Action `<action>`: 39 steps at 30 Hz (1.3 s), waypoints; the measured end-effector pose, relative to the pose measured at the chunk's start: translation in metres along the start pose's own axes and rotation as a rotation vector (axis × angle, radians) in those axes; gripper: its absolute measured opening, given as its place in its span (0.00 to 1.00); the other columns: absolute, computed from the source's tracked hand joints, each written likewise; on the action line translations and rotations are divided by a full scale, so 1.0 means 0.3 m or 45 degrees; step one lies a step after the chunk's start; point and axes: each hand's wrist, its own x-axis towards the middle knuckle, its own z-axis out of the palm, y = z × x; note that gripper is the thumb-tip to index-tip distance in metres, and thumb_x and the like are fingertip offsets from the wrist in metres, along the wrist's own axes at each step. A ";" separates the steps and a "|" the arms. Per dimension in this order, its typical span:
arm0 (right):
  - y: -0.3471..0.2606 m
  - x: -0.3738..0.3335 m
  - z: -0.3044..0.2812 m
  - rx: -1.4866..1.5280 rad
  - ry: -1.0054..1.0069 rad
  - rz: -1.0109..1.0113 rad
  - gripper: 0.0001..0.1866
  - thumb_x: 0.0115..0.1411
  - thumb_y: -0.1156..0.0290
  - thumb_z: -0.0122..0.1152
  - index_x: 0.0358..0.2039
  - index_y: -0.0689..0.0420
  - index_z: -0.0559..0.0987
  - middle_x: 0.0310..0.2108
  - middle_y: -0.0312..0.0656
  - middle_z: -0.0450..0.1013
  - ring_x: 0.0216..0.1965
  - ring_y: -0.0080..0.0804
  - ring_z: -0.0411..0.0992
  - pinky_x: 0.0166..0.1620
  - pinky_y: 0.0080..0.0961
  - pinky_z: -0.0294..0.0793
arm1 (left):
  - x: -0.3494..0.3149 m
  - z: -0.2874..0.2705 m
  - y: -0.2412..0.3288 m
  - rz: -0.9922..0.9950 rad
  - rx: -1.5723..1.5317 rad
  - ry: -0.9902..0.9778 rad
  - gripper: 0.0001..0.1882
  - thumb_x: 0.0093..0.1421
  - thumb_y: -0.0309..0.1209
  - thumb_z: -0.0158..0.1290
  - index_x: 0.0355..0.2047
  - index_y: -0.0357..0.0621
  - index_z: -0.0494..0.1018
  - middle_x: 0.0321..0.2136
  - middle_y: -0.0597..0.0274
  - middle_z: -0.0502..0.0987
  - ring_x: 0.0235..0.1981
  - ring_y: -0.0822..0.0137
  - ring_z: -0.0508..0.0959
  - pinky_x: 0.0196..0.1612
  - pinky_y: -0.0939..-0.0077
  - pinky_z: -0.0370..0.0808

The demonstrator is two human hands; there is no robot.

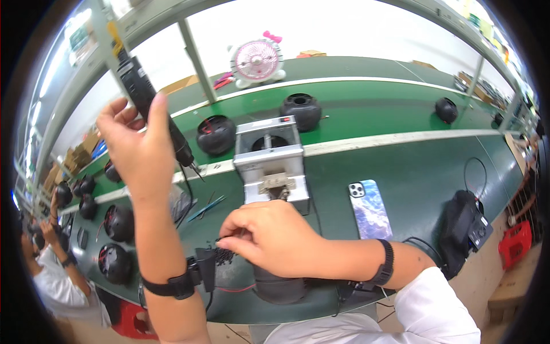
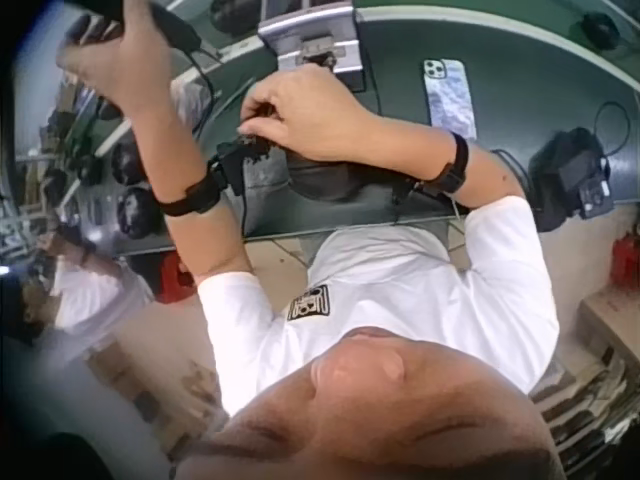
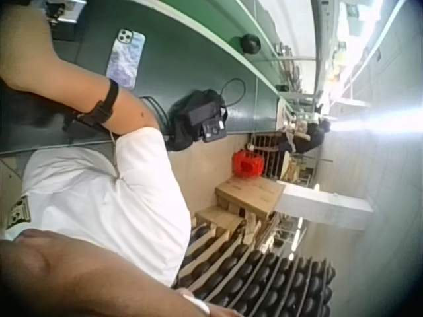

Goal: Use an electric screwdriver to assemble plastic electronic components on a factory assembly line.

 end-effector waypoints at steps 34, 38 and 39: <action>-0.003 0.034 -0.049 0.036 -0.174 0.083 0.08 0.60 0.68 0.70 0.34 0.60 0.85 0.28 0.43 0.76 0.27 0.35 0.76 0.32 0.29 0.74 | -0.132 -0.201 0.188 -0.546 -1.298 -0.362 0.40 0.64 0.73 0.41 0.46 0.44 0.70 0.18 0.70 0.67 0.13 0.74 0.69 0.19 0.78 0.70; -0.013 0.046 -0.045 0.042 -0.189 0.128 0.09 0.60 0.68 0.71 0.32 0.61 0.84 0.27 0.43 0.76 0.26 0.33 0.77 0.31 0.27 0.75 | -0.145 -0.208 0.159 -0.455 -1.333 -0.395 0.44 0.62 0.75 0.38 0.46 0.42 0.70 0.18 0.70 0.68 0.13 0.75 0.69 0.19 0.78 0.70; -0.019 0.046 -0.045 0.008 -0.192 0.115 0.09 0.59 0.69 0.72 0.32 0.62 0.84 0.27 0.43 0.76 0.26 0.32 0.77 0.31 0.27 0.76 | -0.145 -0.212 0.164 -0.481 -1.390 -0.392 0.46 0.61 0.77 0.37 0.45 0.42 0.70 0.17 0.70 0.68 0.13 0.75 0.69 0.19 0.78 0.70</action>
